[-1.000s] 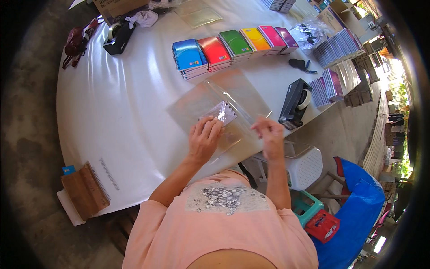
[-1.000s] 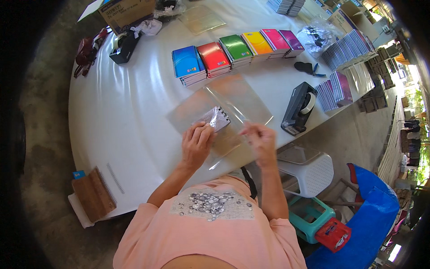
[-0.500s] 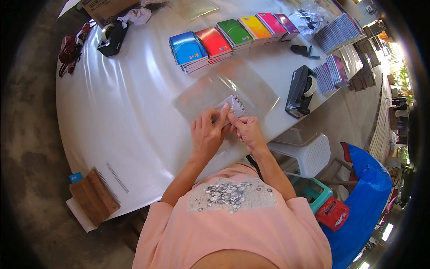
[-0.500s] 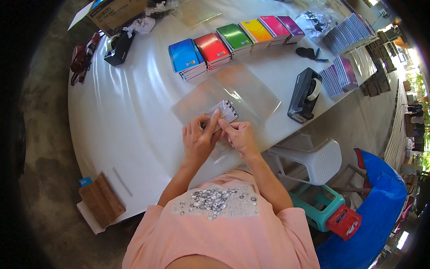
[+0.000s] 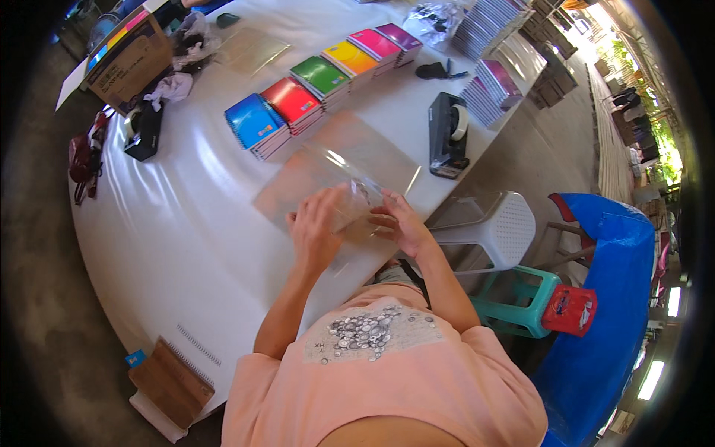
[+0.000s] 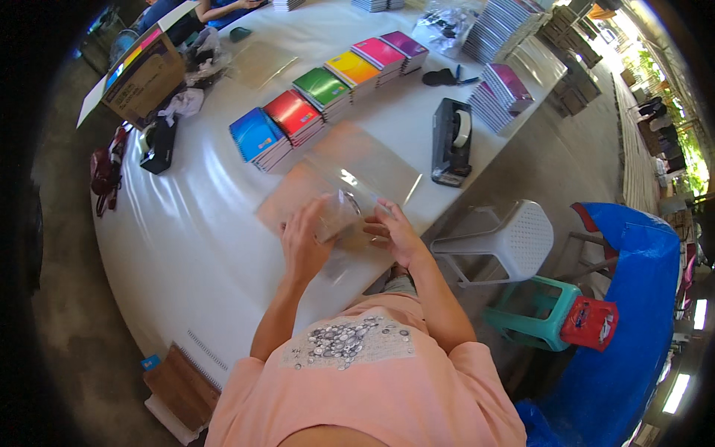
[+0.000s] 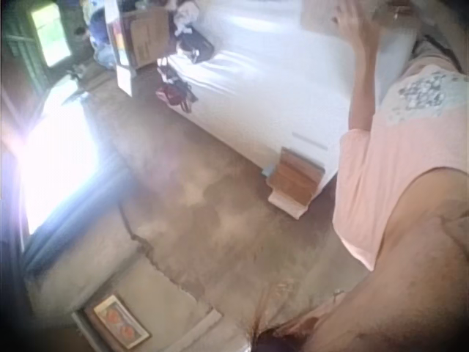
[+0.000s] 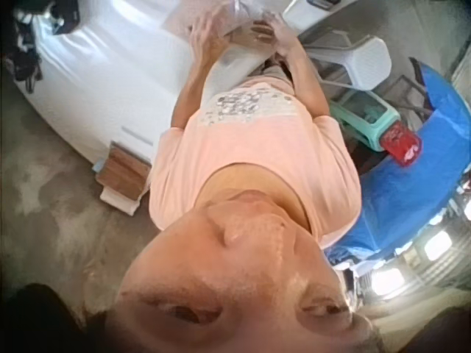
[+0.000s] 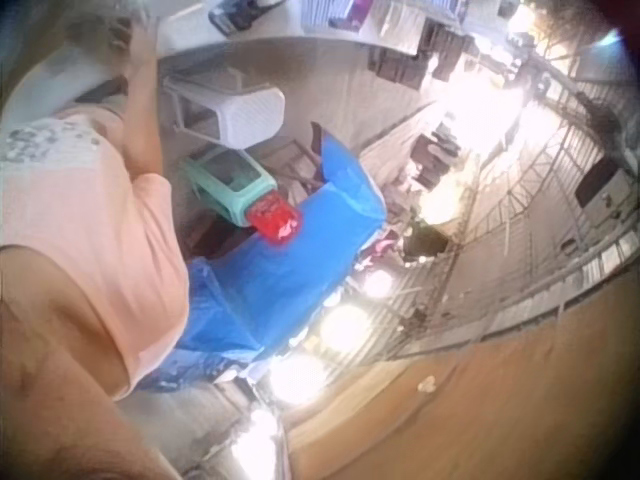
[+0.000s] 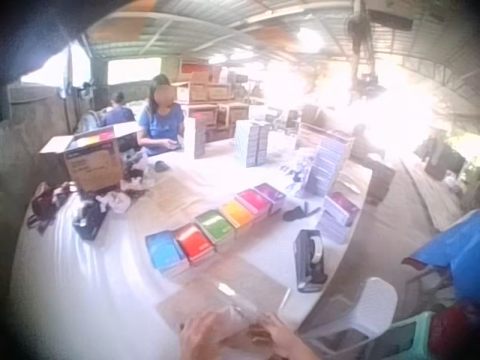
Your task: The person picks up several colorful spiral notebooks from stacks on a table, aligns them together, and places them into a clear plastic bag. They then pick up another set of notebooks and repeats the process of aligning and bagging them.
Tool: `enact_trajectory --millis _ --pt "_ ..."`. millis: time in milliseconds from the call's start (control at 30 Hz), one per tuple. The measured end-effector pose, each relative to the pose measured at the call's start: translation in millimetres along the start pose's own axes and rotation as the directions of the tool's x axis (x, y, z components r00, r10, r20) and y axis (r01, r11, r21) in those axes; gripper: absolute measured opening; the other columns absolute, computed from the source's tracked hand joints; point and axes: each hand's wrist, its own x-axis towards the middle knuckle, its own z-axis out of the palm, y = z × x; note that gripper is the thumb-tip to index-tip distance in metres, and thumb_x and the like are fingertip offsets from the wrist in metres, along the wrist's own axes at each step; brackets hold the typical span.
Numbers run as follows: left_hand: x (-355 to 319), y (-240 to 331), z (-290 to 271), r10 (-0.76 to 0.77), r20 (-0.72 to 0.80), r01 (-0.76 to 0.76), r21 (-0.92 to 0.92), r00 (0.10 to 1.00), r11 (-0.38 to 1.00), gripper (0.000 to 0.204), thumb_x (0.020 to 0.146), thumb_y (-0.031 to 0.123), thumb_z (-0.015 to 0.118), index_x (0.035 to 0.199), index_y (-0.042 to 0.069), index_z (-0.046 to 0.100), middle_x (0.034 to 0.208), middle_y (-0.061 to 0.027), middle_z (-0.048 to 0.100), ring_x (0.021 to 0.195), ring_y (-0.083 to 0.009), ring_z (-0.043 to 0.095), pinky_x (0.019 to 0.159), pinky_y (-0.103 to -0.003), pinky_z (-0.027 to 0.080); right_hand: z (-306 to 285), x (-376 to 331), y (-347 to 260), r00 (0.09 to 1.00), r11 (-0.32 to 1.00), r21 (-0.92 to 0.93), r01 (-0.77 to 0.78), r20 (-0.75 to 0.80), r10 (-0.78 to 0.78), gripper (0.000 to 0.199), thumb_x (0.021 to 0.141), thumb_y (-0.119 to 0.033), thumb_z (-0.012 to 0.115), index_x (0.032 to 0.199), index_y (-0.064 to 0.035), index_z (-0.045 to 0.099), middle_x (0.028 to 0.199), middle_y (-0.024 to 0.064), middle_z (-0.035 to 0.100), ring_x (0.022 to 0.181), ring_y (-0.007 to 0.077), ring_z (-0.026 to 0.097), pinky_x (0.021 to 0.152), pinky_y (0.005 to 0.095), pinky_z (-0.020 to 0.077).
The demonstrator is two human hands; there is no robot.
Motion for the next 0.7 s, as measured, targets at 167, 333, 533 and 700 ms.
enact_trajectory --millis 167,333,533,700 --pt "9 68 -4 0.715 0.409 -0.821 0.207 0.567 0.533 0.064 0.071 0.017 0.068 0.128 0.038 0.046 0.138 0.0037 0.041 0.125 -0.0193 0.039 0.096 -0.050 0.029 -11 -37 -80 0.930 0.888 0.452 -0.082 0.354 -0.095 0.071 0.081 -0.013 0.062 0.141 -0.0109 0.023 0.123 0.0132 0.051 0.100 0.0220 0.058 0.087 0.0363 0.0480" --pt "32 91 29 0.735 0.186 -0.757 0.111 0.652 0.644 0.069 0.074 0.031 0.065 0.136 0.038 0.036 0.148 0.0001 0.024 0.134 -0.0300 0.022 0.101 -0.052 0.024 -61 -47 -170 0.819 0.785 0.373 0.495 0.103 -0.565 0.073 0.068 -0.002 0.061 0.135 0.0015 0.034 0.125 0.0164 0.050 0.112 0.0242 0.052 0.098 0.0335 0.0406" --pt "35 43 70 -0.080 -0.156 0.127 0.316 0.985 0.940 0.086 0.072 0.045 0.071 0.142 0.021 0.029 0.150 -0.0152 0.013 0.136 -0.0392 0.012 0.100 -0.059 0.019 -226 21 -298 0.670 0.637 0.334 0.695 0.022 -0.742 0.055 0.082 -0.010 0.057 0.132 0.0020 0.039 0.124 0.0153 0.051 0.115 0.0262 0.049 0.099 0.0401 0.0394" --pt "-7 0 94 -0.538 -0.279 0.591 0.556 0.795 0.584 0.086 0.077 0.058 0.059 0.145 0.022 0.021 0.151 -0.0155 0.009 0.138 -0.0398 0.004 0.100 -0.064 0.015 -330 123 -349 0.818 0.803 0.155 0.575 -0.119 -0.562 0.045 0.081 -0.017 0.060 0.124 -0.0051 0.051 0.117 0.0072 0.056 0.102 0.0228 0.057 0.092 0.0396 0.0433"
